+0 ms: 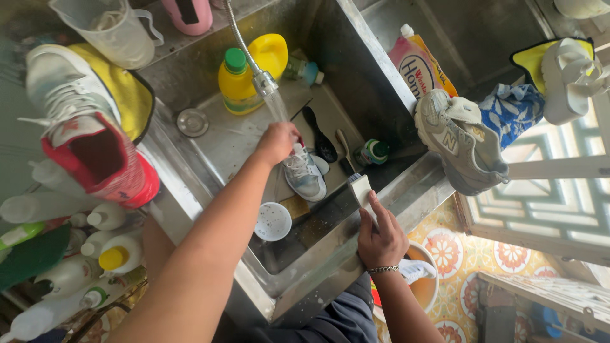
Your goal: The person cleans various pairs of sneakers by applying a solution with a small brush, scrubbing the surfaces with a sponge, and rinsing them under a faucet in a metal sink.
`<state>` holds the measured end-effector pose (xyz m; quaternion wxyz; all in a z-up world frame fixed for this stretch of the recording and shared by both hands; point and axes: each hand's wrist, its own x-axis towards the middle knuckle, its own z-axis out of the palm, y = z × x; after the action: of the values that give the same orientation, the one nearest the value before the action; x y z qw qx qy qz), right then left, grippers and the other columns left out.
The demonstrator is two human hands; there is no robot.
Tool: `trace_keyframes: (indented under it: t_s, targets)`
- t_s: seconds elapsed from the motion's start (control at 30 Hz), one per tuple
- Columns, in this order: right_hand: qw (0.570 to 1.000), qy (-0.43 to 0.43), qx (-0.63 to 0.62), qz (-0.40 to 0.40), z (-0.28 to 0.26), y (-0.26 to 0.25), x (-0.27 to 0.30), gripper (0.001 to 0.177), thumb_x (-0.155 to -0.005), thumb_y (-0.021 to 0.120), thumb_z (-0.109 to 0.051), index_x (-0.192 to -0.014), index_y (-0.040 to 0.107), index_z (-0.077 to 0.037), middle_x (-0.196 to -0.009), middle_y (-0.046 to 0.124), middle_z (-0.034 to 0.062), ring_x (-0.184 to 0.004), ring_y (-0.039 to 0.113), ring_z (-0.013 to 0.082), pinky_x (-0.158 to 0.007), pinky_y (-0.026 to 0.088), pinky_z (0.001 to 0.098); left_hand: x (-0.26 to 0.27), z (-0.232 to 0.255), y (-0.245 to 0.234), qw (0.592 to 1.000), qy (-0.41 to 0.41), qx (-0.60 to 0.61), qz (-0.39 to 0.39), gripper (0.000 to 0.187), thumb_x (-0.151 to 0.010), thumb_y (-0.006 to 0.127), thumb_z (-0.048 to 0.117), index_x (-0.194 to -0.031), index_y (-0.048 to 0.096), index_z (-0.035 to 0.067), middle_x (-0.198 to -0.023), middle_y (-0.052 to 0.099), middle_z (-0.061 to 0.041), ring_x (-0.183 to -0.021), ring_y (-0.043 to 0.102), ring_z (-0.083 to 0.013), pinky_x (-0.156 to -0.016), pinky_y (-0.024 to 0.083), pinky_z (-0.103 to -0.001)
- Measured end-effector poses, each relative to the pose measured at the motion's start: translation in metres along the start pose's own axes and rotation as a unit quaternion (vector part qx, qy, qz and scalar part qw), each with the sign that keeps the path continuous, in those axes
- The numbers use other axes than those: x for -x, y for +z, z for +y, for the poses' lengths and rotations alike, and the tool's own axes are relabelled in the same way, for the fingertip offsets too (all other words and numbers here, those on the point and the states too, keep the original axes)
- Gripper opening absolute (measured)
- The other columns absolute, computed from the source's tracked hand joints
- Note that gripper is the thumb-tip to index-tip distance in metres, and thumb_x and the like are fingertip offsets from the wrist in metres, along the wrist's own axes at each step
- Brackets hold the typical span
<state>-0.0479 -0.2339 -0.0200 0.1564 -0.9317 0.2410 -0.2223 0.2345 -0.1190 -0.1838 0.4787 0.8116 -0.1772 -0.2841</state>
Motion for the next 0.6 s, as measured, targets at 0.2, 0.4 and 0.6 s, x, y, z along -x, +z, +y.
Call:
trace_keyframes:
  t_s: [0.2, 0.4, 0.6]
  targets:
    - [1.0, -0.01, 0.001, 0.007, 0.0, 0.0, 0.002, 0.036, -0.093, 0.074, -0.022, -0.129, 0.072, -0.023, -0.104, 0.076, 0.009, -0.088, 0.074, 0.0288, -0.071, 0.056, 0.0383, 0.061, 0.029, -0.045, 0.979, 0.145, 0.108, 0.091, 0.037, -0.079, 0.061, -0.01, -0.11, 0.073, 0.004, -0.108, 0.074, -0.016, -0.103, 0.07, -0.0302, -0.089, 0.056, -0.039]
    - [0.998, 0.008, 0.039, -0.047, -0.006, -0.002, -0.001, 0.036, -0.092, 0.074, -0.028, -0.129, 0.073, -0.029, -0.097, 0.077, 0.0078, -0.081, 0.073, 0.0302, -0.067, 0.055, 0.0423, 0.15, 0.08, -0.098, 0.936, 0.258, -0.011, 0.24, 0.043, -0.072, 0.057, -0.01, -0.11, 0.072, 0.005, -0.115, 0.071, -0.016, -0.113, 0.066, -0.0325, -0.095, 0.054, -0.04]
    - [0.986, -0.045, -0.028, -0.156, -0.033, 0.008, -0.002, 0.039, -0.089, 0.071, -0.029, -0.128, 0.07, -0.029, -0.103, 0.074, 0.0107, -0.087, 0.071, 0.0356, -0.074, 0.056, 0.0462, 0.24, 0.103, -0.164, 0.827, 0.243, -0.242, 0.446, 0.031, -0.08, 0.074, 0.003, -0.107, 0.059, 0.005, -0.101, 0.064, -0.019, -0.1, 0.06, -0.0388, -0.089, 0.047, -0.049]
